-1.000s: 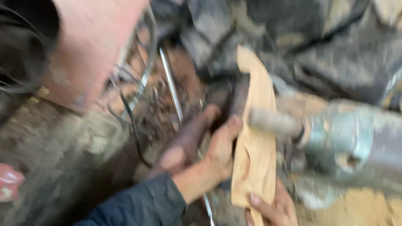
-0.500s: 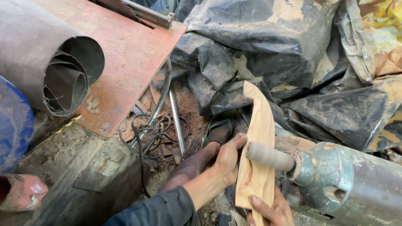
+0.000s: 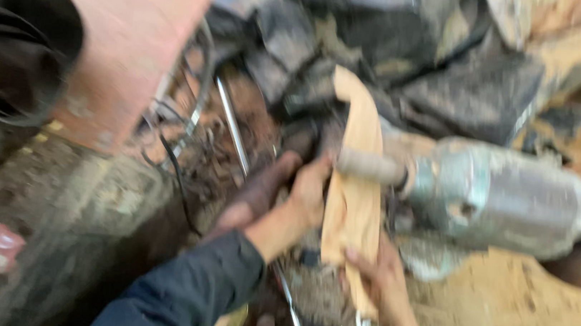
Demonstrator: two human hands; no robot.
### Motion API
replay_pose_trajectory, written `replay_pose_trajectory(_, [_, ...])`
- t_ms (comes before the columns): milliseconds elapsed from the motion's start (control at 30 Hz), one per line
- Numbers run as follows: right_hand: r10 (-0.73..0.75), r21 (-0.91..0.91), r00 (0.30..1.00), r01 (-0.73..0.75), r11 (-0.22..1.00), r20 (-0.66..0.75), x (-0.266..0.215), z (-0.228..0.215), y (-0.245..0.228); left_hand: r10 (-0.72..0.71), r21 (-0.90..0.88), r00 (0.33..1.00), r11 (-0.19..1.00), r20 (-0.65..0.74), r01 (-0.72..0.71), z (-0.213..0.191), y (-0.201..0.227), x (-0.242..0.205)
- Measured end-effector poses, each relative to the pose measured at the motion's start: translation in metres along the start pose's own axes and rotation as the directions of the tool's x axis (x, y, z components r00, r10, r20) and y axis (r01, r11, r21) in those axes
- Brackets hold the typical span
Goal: The person sands a curved wooden piece using a handheld angle grinder with a sanding disc, then switches to a bench-mounted sanding drum to smooth the edges and carved details.
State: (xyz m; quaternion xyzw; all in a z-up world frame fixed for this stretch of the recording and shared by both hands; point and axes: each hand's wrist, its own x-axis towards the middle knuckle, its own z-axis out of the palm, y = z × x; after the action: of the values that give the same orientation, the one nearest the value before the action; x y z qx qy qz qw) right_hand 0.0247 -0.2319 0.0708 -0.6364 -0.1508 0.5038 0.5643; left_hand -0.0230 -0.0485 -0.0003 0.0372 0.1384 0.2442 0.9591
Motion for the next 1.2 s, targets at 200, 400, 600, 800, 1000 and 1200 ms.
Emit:
replay_pose_trajectory(200, [-0.102,0.143,0.989,0.086,0.986,0.104,0.013,0.017,-0.020,0.111,0.074,0.989,0.990,0.095,-0.118,-0.014,0.031,0.076])
replay_pose_trajectory(400, [-0.049,0.132,0.998,0.046,0.990,0.025,-0.027,0.030,-0.001,0.085,0.070,0.979,0.993,0.183,-0.099,-0.007,0.017,0.038])
replay_pose_trajectory(600, [-0.043,0.241,0.998,0.032,0.970,0.041,-0.079,0.038,0.031,0.003,-0.022,0.990,1.000,0.140,0.000,-0.013,-0.006,-0.024])
replay_pose_trajectory(800, [-0.005,0.265,1.000,0.008,0.964,-0.014,-0.116,0.051,0.049,-0.040,0.032,0.991,0.999,0.128,0.036,-0.006,-0.012,-0.070])
replay_pose_trajectory(1000, [0.082,0.295,0.985,-0.034,0.955,-0.151,-0.143,0.064,0.059,-0.111,0.102,0.992,0.989,0.065,0.104,-0.007,-0.027,-0.096])
replay_pose_trajectory(1200, [-0.029,0.240,0.999,0.034,0.970,-0.025,-0.102,0.050,0.039,-0.061,0.164,0.994,0.985,0.091,0.045,0.012,-0.007,-0.054])
